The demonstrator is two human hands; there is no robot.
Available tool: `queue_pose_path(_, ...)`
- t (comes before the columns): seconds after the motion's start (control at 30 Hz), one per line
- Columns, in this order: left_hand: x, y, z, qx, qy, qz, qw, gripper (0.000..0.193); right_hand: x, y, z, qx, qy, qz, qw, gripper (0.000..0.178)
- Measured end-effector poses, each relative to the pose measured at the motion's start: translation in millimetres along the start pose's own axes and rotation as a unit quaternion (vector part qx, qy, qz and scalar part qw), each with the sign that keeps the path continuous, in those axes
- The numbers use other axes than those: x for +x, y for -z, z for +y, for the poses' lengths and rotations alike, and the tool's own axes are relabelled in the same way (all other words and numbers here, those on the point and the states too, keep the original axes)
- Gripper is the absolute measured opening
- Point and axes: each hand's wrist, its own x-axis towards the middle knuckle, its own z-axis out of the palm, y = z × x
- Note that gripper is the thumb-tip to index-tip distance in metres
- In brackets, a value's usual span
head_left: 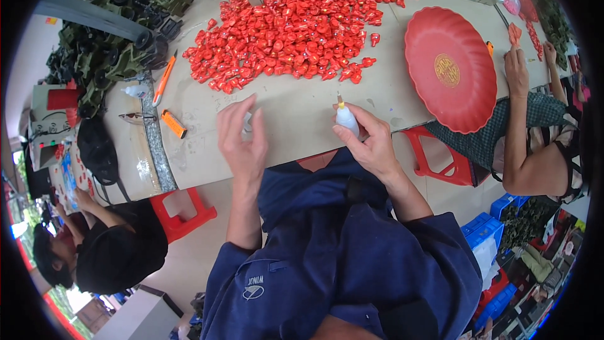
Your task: The person applies glue from a bottle onto small plastic parts and presses them together by hand.
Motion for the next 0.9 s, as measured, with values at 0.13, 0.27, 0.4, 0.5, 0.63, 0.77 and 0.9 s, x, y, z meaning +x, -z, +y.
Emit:
queue_pose_path(0.13, 18, -38, 17, -0.041, -0.01, -0.072, 0.996, 0.019, 2, 3, 6, -0.001, 0.029, 0.036, 0.999, 0.032)
queue_pose_path(0.27, 30, -65, 25, -0.018, -0.024, -0.052, 0.998, 0.018, 3, 0, 18, 0.014, 0.026, 0.064, 0.998, 0.032)
queue_pose_path(0.4, 48, -66, 21, 0.034, -0.071, -0.017, 0.997, 0.019, 3, -1, 16, 0.014, 0.054, 0.085, 0.995, 0.03)
queue_pose_path(0.5, 67, -63, 26, 0.062, -0.118, -0.004, 0.991, 0.018, 6, 2, 17, -0.002, 0.087, 0.092, 0.992, 0.029)
queue_pose_path(0.63, 88, -65, 25, 0.07, -0.146, -0.036, 0.986, 0.02, 4, 5, 12, 0.001, 0.08, 0.086, 0.993, 0.028)
queue_pose_path(0.77, 121, -84, 27, 0.065, -0.19, -0.052, 0.978, 0.02, 2, 7, 10, 0.005, 0.081, 0.084, 0.993, 0.028)
queue_pose_path(0.9, 163, -114, 28, 0.087, -0.219, -0.081, 0.969, 0.02, 2, 10, 13, -0.014, 0.11, 0.079, 0.991, 0.03)
